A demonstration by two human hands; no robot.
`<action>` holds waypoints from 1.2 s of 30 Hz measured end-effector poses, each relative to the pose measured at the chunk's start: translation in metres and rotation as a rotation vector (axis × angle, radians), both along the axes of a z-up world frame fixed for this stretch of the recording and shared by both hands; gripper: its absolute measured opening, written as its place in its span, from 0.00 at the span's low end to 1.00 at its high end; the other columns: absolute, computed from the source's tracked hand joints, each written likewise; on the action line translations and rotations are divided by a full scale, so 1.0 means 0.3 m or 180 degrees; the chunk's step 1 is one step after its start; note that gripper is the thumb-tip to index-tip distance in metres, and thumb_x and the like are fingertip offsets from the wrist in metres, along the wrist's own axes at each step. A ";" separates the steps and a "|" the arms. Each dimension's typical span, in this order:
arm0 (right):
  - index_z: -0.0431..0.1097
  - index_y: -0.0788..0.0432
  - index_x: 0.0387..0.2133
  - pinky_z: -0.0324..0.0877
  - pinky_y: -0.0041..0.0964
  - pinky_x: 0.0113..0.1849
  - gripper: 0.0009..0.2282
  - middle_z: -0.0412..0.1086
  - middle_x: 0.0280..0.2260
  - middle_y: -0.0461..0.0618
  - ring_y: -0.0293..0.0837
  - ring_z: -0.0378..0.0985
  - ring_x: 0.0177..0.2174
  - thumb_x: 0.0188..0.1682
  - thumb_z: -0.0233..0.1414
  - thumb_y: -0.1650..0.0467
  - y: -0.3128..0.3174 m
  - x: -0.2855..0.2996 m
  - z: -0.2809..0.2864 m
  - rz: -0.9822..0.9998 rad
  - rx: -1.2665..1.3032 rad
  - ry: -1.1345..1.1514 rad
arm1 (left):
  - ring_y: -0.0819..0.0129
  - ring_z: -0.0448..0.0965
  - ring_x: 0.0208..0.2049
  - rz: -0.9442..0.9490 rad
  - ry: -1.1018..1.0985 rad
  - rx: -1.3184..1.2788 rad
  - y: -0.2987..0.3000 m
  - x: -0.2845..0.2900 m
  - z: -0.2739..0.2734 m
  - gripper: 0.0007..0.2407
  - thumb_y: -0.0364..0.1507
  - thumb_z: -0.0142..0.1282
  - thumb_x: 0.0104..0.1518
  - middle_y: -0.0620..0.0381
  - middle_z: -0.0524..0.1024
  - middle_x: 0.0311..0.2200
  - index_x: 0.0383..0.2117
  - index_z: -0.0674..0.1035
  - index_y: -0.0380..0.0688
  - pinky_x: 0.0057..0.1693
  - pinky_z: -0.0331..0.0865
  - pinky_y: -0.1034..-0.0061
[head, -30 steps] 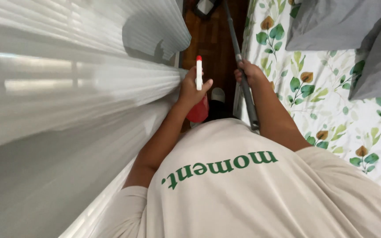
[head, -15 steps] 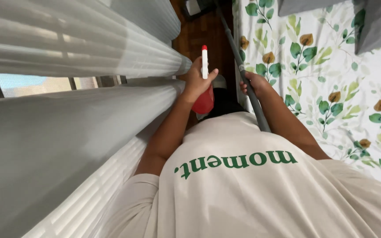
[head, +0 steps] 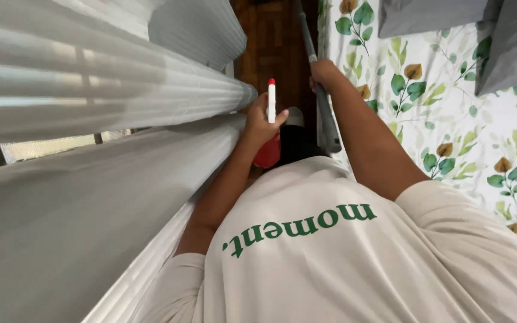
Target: Mopping the wooden floor in a bedroom using a spray mop.
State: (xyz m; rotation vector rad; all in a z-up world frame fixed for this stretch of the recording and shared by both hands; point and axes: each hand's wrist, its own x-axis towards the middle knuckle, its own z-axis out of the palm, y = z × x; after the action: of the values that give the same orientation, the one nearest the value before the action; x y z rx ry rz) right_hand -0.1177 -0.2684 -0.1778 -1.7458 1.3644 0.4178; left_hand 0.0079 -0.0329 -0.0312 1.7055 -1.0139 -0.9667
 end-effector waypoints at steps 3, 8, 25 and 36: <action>0.68 0.65 0.36 0.69 0.42 0.20 0.20 0.69 0.23 0.55 0.48 0.70 0.18 0.61 0.41 0.59 -0.194 -0.023 0.031 -0.1498 0.1091 -0.1008 | 0.58 0.76 0.29 0.0142 -0.0675 -0.0237 -0.046 0.001 0.068 0.21 0.28 0.65 0.52 0.46 0.76 0.34 0.51 0.72 0.32 0.40 0.72 0.68; 0.67 0.58 0.37 0.67 0.43 0.19 0.13 0.69 0.23 0.54 0.47 0.69 0.18 0.58 0.39 0.63 -0.401 0.098 0.019 -0.1404 0.1054 -0.1100 | 0.57 0.79 0.34 0.0306 -0.0525 -0.0026 -0.079 0.026 0.053 0.22 0.31 0.65 0.53 0.45 0.77 0.38 0.51 0.72 0.34 0.43 0.73 0.68; 0.58 0.44 0.63 0.65 0.44 0.21 0.19 0.63 0.25 0.50 0.43 0.63 0.19 0.60 0.30 0.66 -0.360 0.115 0.034 -0.1282 0.1236 -0.1262 | 0.58 0.78 0.40 0.0641 -0.0472 0.0101 -0.072 0.038 0.087 0.20 0.29 0.65 0.51 0.49 0.76 0.41 0.49 0.74 0.38 0.48 0.73 0.68; 0.40 0.63 0.72 0.72 0.55 0.20 0.25 0.68 0.22 0.66 0.58 0.73 0.18 0.63 0.33 0.67 0.153 -0.286 0.022 -0.0840 0.1104 -0.1523 | 0.43 0.76 0.52 0.0544 0.0104 0.0297 -0.018 -0.007 -0.040 0.27 0.34 0.71 0.51 0.35 0.76 0.47 0.54 0.72 0.30 0.55 0.74 0.55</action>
State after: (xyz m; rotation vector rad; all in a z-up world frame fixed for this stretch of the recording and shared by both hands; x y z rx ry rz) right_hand -0.2035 -0.2226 -0.1711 -1.2558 1.0782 0.0714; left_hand 0.0058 -0.0383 -0.0433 1.8152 -0.7982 -0.9398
